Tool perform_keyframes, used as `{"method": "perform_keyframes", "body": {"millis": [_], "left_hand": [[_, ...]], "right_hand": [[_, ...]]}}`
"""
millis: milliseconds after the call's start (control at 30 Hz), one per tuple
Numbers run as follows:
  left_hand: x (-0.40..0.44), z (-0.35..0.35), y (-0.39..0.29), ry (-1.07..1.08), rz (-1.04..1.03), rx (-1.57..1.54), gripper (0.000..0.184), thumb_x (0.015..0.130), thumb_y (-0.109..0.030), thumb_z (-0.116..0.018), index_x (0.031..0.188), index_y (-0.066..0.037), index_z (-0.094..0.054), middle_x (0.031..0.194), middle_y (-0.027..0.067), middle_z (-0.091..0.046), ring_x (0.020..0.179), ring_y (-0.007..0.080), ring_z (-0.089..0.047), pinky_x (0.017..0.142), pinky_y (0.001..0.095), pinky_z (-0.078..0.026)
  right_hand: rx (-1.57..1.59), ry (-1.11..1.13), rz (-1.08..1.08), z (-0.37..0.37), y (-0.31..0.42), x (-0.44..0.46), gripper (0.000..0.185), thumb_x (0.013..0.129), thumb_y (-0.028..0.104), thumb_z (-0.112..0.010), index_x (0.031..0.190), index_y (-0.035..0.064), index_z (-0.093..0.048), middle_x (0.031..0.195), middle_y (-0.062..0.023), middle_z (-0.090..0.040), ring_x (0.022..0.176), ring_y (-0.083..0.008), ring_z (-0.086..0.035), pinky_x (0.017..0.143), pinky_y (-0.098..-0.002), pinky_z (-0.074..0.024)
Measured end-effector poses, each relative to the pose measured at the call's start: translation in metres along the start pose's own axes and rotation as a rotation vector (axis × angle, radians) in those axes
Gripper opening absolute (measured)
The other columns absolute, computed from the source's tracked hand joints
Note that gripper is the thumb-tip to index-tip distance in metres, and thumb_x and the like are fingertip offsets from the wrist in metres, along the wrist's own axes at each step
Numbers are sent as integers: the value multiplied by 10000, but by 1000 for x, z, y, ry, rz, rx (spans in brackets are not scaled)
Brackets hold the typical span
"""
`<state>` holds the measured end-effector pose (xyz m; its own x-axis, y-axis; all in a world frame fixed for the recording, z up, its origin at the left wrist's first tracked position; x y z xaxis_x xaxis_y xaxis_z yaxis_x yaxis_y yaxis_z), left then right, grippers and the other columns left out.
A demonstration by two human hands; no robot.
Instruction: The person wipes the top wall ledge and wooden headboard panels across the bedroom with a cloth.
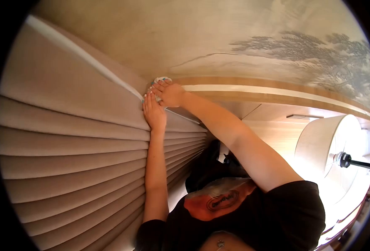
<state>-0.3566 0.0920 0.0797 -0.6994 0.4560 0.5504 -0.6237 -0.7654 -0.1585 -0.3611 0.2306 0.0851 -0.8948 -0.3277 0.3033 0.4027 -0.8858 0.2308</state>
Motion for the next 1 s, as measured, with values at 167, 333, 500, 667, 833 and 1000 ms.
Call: {"method": "perform_keyframes", "body": {"millis": [167,333,500,667,833,1000], "left_hand": [[4,-1,-25,88,-175,-63,457,868,-179,-493,1306,-59,-444,1353,108,-444,1250,310,-398,1049,459,-258],[17,-9,-90,199,-366,-143,477,873,-234,-492,1318,-72,-436,1361,99,-436,1249,285,-404,1052,444,-262],[26,-13,-155,291,-535,-247,495,868,-198,-496,1337,-67,-410,1365,98,-431,1262,281,-391,1059,441,-256],[28,-22,-226,276,-697,-252,500,876,-232,-493,1328,-35,-409,1369,99,-427,1263,263,-394,1056,433,-269],[17,-33,-273,301,-789,-329,524,880,-246,-490,1334,-8,-382,1374,127,-411,1275,266,-377,1058,429,-268],[29,-26,-279,376,-815,-353,647,849,-319,-541,1361,7,-317,1389,155,-379,1293,286,-350,1066,422,-258]], "right_hand": [[39,-148,-144,23,-5,-56,570,821,351,-508,1278,16,-457,1359,-168,-417,1277,-306,-368,1073,-419,-260],[-18,-282,-335,59,-20,-126,532,803,296,-515,1233,-17,-491,1298,-184,-478,1227,-317,-431,1055,-417,-296],[-155,-366,-514,83,-29,-190,520,784,271,-523,1214,-22,-506,1272,-177,-506,1192,-296,-472,1048,-426,-306],[-317,-374,-715,113,-35,-247,523,768,253,-525,1231,11,-505,1287,-146,-503,1205,-253,-467,1041,-453,-303],[-214,-417,-831,125,-42,-298,540,767,246,-535,1266,48,-481,1301,-140,-489,1221,-251,-446,1041,-456,-297],[81,-1070,-970,152,-63,-317,493,729,232,-599,1184,47,-555,1198,-145,-547,1155,-311,-468,1003,-451,-323]]}}
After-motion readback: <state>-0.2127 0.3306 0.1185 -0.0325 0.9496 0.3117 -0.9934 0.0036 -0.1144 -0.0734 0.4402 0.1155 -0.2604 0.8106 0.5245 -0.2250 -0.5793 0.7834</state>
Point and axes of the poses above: each hand's wrist, its own x-axis towards the middle knuckle, its own z-axis out of the back of the hand, y = z × x, the point moved 1 cm from there along x, towards the middle knuckle
